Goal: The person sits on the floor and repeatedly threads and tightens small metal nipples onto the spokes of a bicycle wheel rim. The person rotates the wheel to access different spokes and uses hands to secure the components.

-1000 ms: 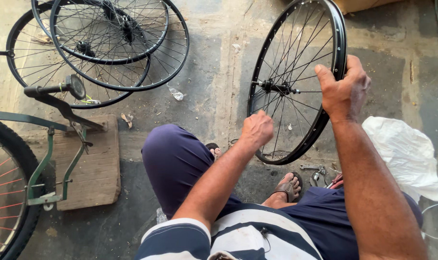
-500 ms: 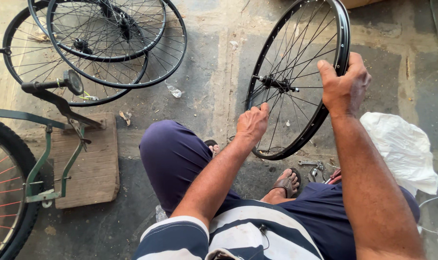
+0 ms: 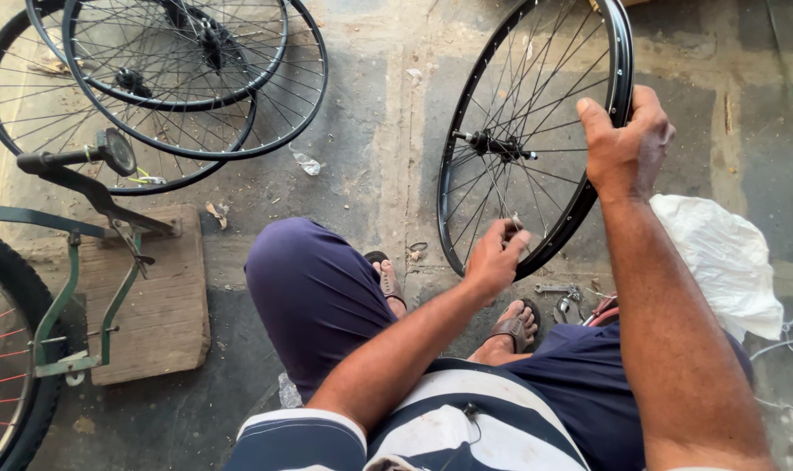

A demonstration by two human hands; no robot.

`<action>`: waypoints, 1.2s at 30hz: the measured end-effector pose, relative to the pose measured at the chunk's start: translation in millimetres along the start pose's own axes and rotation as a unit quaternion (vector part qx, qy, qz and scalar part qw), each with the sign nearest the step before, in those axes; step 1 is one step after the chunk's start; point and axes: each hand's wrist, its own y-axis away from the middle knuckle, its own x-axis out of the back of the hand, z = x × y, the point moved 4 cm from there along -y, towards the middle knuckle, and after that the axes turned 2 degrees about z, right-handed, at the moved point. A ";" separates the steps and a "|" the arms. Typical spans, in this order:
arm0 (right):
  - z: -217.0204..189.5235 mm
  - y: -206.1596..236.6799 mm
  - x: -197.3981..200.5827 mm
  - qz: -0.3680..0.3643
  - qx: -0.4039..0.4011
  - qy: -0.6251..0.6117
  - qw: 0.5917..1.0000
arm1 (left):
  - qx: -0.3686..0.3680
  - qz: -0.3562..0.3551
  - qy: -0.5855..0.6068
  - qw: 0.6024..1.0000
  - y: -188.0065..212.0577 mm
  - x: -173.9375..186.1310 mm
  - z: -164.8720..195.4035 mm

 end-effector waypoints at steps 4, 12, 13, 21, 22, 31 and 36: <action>15.3 -0.7 -3.7 0.011 -0.014 -0.041 0.999 | 0.080 -0.152 0.246 0.954 -3.1 0.1 -10.5; 126.4 78.1 -53.6 -0.150 -0.238 -0.584 0.761 | 0.071 -0.228 0.381 0.893 -16.3 -4.0 5.5; 138.6 105.6 -57.4 -0.187 -0.258 -0.588 0.743 | 0.079 -0.224 0.395 0.887 -18.8 -8.5 11.7; 198.6 244.3 -15.8 -0.109 -0.454 -0.499 0.730 | 0.081 -0.190 0.428 0.880 -17.0 -17.7 46.5; 195.0 250.5 -12.0 -0.106 -0.449 -0.503 0.731 | 0.075 -0.188 0.429 0.880 -15.9 -16.6 48.2; 145.8 239.1 16.8 -0.112 -0.413 -0.522 0.738 | 0.074 -0.165 0.438 0.880 -19.2 -8.6 53.3; 125.5 217.0 22.9 -0.112 -0.348 -0.523 0.770 | 0.072 -0.169 0.435 0.882 -19.4 -9.2 53.9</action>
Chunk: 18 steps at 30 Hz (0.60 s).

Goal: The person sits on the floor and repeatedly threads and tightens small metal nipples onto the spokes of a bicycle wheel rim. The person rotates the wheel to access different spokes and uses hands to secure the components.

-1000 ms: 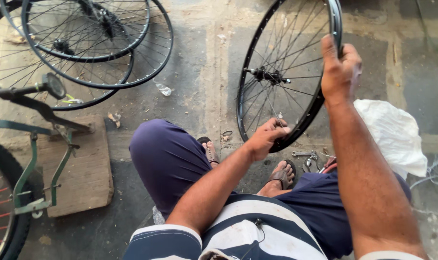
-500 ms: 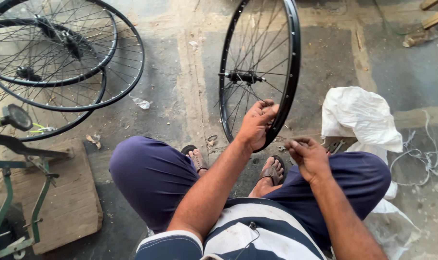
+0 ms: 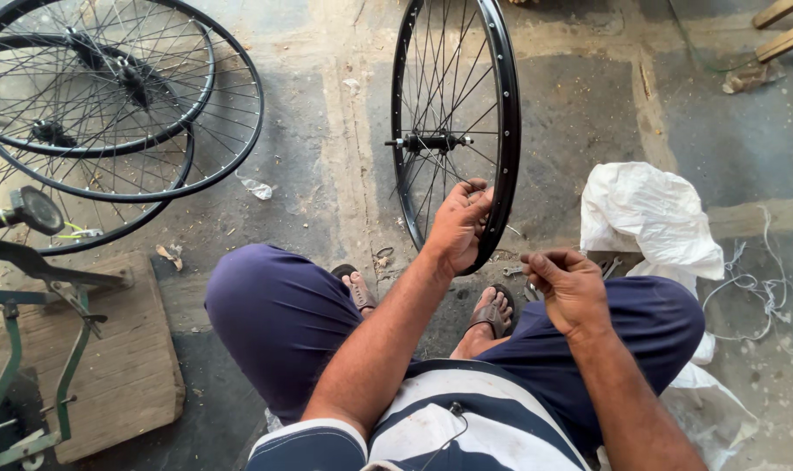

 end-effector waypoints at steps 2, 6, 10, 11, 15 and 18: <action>-9.3 2.3 -9.8 -0.008 0.007 0.003 1.000 | 0.000 -0.011 -0.002 1.000 0.1 -0.9 0.1; -38.7 13.6 -36.5 -0.067 0.026 0.023 0.997 | 0.017 -0.022 0.031 0.999 1.1 -2.3 -1.6; -67.2 17.0 -65.6 -0.043 0.110 0.123 0.985 | 0.017 -0.041 0.061 0.997 1.4 -5.1 -1.7; -72.8 16.4 -72.8 -0.034 0.132 0.158 0.978 | 0.015 -0.042 0.063 0.997 1.2 -5.6 -1.3; -93.4 16.0 -101.8 -0.031 0.238 0.291 0.926 | 0.021 -0.030 0.050 0.998 1.0 -7.1 -0.1; -108.1 17.2 -120.0 -0.011 0.317 0.433 0.844 | 0.026 -0.022 0.041 0.999 1.8 -8.0 0.4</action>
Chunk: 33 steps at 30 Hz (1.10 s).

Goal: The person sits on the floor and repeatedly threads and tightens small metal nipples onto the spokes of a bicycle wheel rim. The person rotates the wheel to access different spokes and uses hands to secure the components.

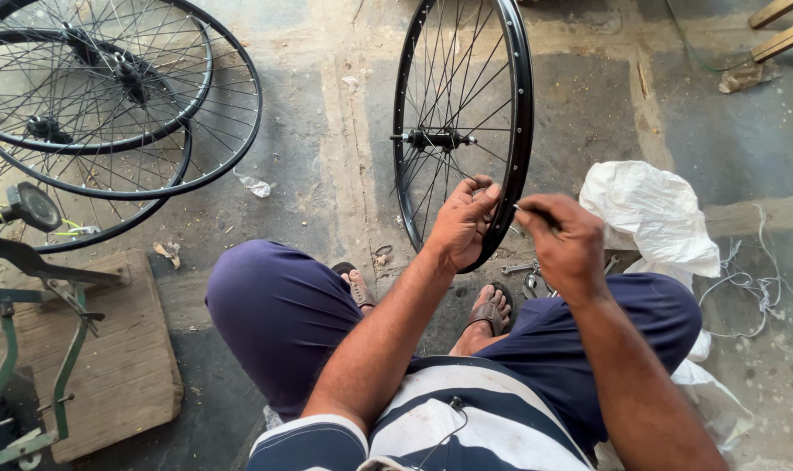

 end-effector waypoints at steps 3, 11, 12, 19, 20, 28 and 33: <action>-16.7 -7.7 -3.0 0.009 0.083 0.106 0.991 | 0.000 -0.003 0.002 1.000 -0.1 -0.3 -0.8; -24.1 -8.0 -10.0 0.046 0.140 0.221 0.964 | -0.007 -0.014 -0.004 1.000 -4.4 3.4 -6.4; -20.5 -9.1 -9.9 0.043 0.110 0.192 0.974 | -0.009 -0.014 -0.006 1.000 -4.0 2.6 -6.4; -24.9 -7.2 -8.5 0.039 0.143 0.210 0.966 | 0.018 0.030 0.017 0.999 3.0 -1.5 -3.9; -28.0 -6.4 -8.1 0.032 0.160 0.226 0.960 | 0.030 0.049 0.027 0.998 3.4 0.1 -4.5; -25.9 5.4 33.3 0.035 0.081 0.152 0.984 | -0.030 0.032 -0.071 0.997 3.5 13.2 7.2; 21.1 50.4 115.7 0.125 0.039 0.190 0.973 | -0.024 0.035 -0.161 0.986 16.4 20.4 25.0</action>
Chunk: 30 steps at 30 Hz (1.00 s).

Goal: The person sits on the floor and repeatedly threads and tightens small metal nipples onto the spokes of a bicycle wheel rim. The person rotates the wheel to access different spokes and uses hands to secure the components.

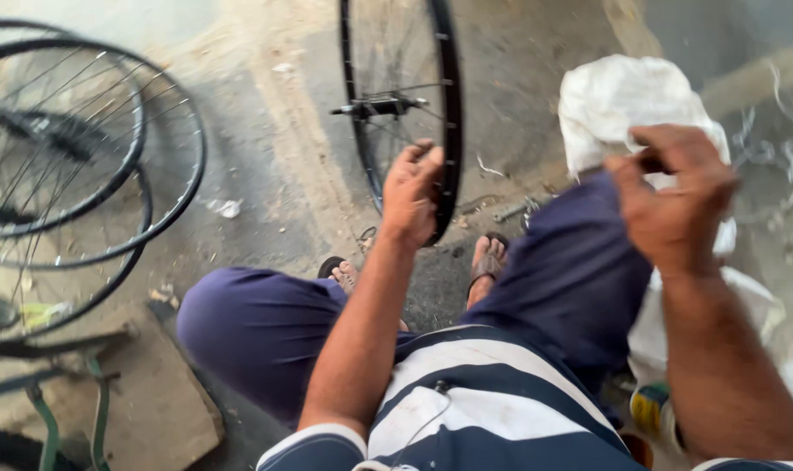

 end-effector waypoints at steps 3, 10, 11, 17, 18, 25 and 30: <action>65.2 38.6 17.2 0.025 -0.056 0.044 0.997 | -0.004 0.006 -0.025 1.000 7.7 4.4 16.4; 202.7 187.1 -72.2 -0.073 -0.315 0.063 0.944 | -0.025 -0.005 -0.065 0.998 33.3 9.0 61.2; 213.3 205.4 -89.9 -0.089 -0.343 0.043 0.934 | -0.022 -0.014 -0.059 0.998 38.0 8.5 66.4; 223.3 245.2 -169.0 -0.139 -0.368 -0.042 0.918 | -0.012 -0.002 -0.047 0.999 52.9 2.1 81.8; 221.6 242.1 -178.6 -0.135 -0.372 -0.051 0.917 | -0.014 -0.002 -0.042 0.999 55.1 0.7 83.4; 224.6 189.5 -227.9 -0.131 -0.342 -0.049 0.929 | -0.014 0.018 -0.044 0.999 67.2 -6.8 89.6; 217.1 163.8 -249.2 -0.143 -0.306 0.017 0.941 | -0.029 0.027 -0.048 0.998 73.9 -11.7 91.9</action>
